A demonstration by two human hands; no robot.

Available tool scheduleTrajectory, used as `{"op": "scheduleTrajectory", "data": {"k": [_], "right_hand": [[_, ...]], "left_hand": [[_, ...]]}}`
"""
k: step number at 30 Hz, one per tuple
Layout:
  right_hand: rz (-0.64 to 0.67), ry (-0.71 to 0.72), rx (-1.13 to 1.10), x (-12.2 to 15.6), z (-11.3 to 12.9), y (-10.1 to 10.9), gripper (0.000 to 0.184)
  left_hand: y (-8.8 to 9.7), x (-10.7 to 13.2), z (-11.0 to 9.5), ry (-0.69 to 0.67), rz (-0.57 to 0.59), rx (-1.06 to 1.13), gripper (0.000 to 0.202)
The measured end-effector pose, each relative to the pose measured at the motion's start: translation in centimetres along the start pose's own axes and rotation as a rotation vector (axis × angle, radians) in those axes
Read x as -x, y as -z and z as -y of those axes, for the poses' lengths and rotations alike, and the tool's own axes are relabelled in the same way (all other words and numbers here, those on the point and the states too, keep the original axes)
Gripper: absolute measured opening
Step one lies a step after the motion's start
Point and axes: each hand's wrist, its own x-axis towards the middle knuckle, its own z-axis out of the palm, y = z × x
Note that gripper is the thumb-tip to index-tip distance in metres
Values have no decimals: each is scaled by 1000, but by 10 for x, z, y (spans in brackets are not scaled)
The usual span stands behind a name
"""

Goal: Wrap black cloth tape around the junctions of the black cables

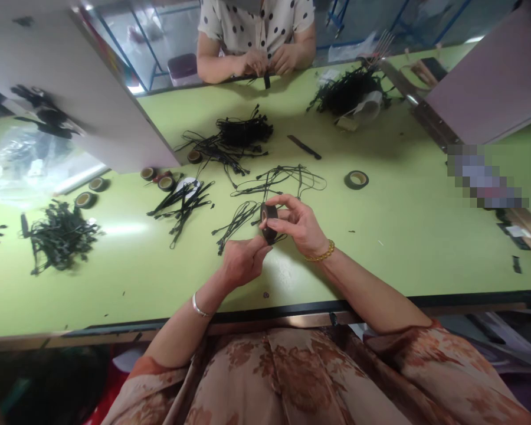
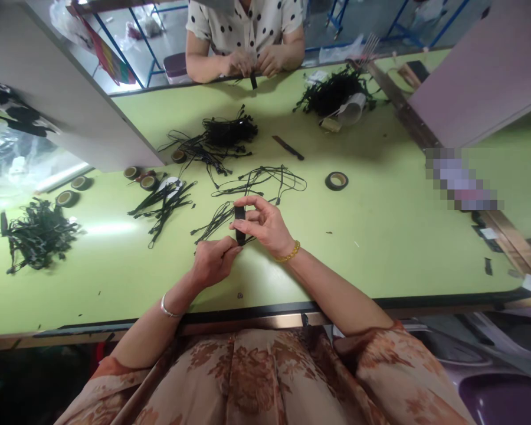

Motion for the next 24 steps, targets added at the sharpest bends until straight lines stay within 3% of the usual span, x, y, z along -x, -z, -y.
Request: {"op": "scheduleTrajectory", "data": {"k": [6, 10, 14, 18, 21, 24], "right_hand": [[118, 126, 25, 3, 7, 7, 53], [146, 141, 111, 3, 9, 12, 57], [208, 139, 192, 1, 9, 18, 56], [255, 157, 259, 0, 10, 21, 50], [283, 196, 363, 1, 10, 20, 45], [300, 272, 477, 2, 11, 15, 37]], "left_hand": [[3, -4, -2, 292, 161, 85, 26], [6, -5, 1, 392, 89, 186, 23], [8, -7, 4, 423, 35, 283, 21], [8, -10, 6, 412, -96, 406, 19], [10, -12, 7, 547, -136, 614, 15], [15, -13, 7, 734, -124, 972, 18]]}}
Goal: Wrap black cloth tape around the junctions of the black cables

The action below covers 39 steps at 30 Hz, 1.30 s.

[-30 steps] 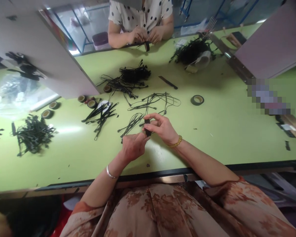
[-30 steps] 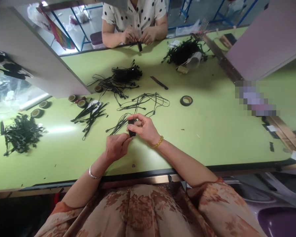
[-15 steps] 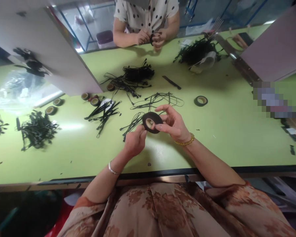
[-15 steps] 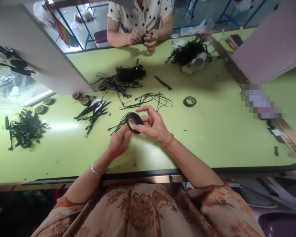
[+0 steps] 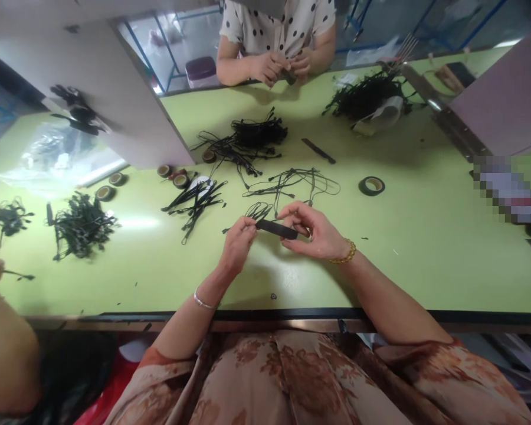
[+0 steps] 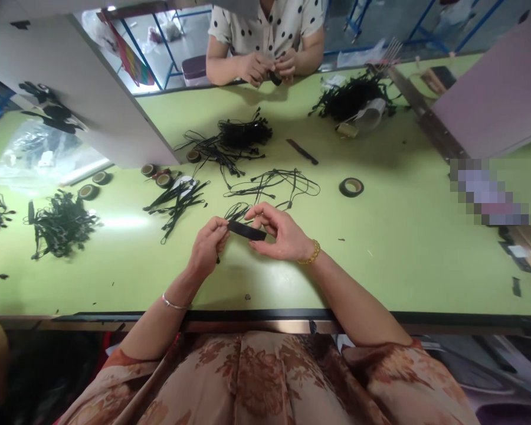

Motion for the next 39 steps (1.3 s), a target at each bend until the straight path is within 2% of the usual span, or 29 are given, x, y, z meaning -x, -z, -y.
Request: {"op": "scheduleTrajectory", "data": {"k": [2, 5, 8, 11, 14, 16, 20, 24, 26, 29, 34, 39], "right_hand": [[23, 31, 69, -1, 2, -2, 33], [71, 45, 170, -1, 3, -3, 31], [80, 35, 255, -1, 2, -2, 34], [101, -5, 283, -1, -3, -1, 48], [129, -66, 174, -2, -7, -2, 61], [79, -152, 63, -4, -8, -5, 57], [-26, -318, -135, -7, -8, -15, 59], [-136, -404, -340, -8, -11, -26, 45], [-262, -414, -396, -8, -12, -30, 44], [-400, -321, -468, -8, -10, -32, 50], [-368, -185, -507, -7, -4, -33, 53], [-326, -106, -437, -5, -2, -27, 48]], "left_hand": [[1, 1, -4, 78, 30, 162, 25], [2, 3, -6, 68, 38, 211, 35], [2, 4, -5, -15, -4, 116, 36], [2, 6, -3, -184, -71, -82, 33], [1, 9, -1, -331, -113, -282, 28], [1, 10, 0, -399, -95, -398, 26], [-1, 9, 6, -531, 24, -664, 25], [-8, 8, 17, -646, 62, -865, 27], [-11, 8, 20, -613, 46, -895, 27], [-13, 9, 18, -466, 7, -897, 25], [-10, 8, 12, -329, -17, -862, 24], [-6, 1, 15, -230, -46, -784, 25]]}}
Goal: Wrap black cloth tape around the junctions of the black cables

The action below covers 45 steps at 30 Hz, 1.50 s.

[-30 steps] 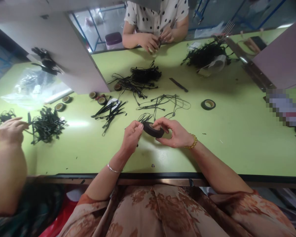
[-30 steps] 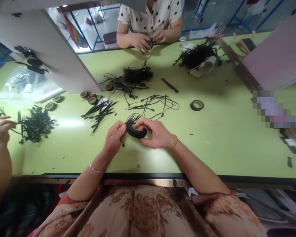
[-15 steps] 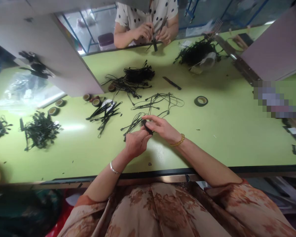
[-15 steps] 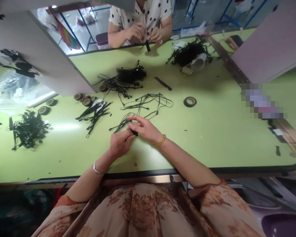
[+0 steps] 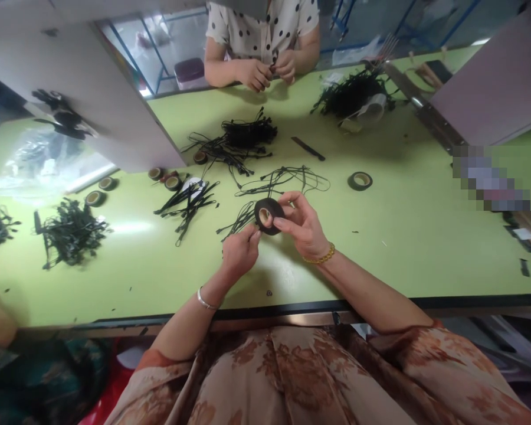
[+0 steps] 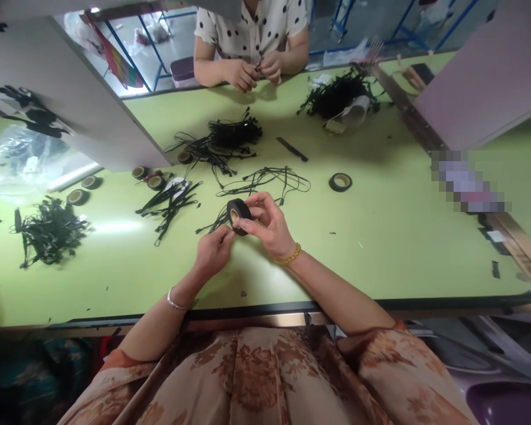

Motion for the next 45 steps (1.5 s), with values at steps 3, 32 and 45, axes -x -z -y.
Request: {"op": "scheduleTrajectory", "data": {"k": [3, 32, 45], "right_hand": [[91, 9, 41, 0, 4, 8, 50], [172, 284, 769, -6, -9, 13, 28], [231, 669, 1132, -9, -9, 21, 15]], "left_hand": [[-1, -5, 6, 27, 2, 252, 25], [18, -3, -2, -150, 16, 320, 18], [23, 2, -6, -254, -21, 62, 14]]}}
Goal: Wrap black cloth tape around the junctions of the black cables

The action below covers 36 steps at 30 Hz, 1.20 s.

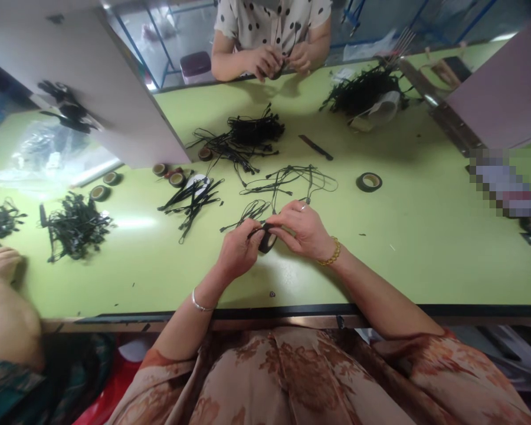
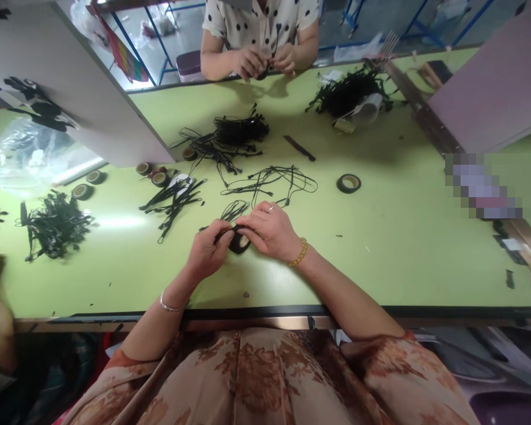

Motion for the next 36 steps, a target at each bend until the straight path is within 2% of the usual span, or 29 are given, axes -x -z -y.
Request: {"op": "scheduleTrajectory", "data": {"k": [3, 7, 10, 15, 18, 22, 24, 30, 36], "right_hand": [[3, 70, -13, 0, -2, 3, 14], [49, 71, -73, -1, -2, 4, 15], [66, 39, -134, -1, 0, 3, 15], [32, -76, -320, -2, 5, 4, 6], [39, -113, -363, -2, 7, 4, 7], [45, -164, -407, -3, 8, 6, 19], [68, -239, -472, -4, 8, 8, 20], [156, -620, -785, -6, 10, 5, 34], [175, -898, -1008, -7, 10, -4, 46]], "left_hand": [[0, 1, -1, 16, 18, 32, 14], [0, 0, 0, -55, 19, -21, 15], [0, 0, 2, -139, -13, -95, 15], [-2, 0, 3, -242, -89, -161, 19], [-4, 1, 2, -251, -87, -171, 19], [-7, 3, 1, -225, -80, -198, 19], [-8, 4, 2, -202, -103, -211, 17], [-5, 4, 7, -216, -166, -183, 14], [-8, 4, 7, -328, -88, -191, 15]]}}
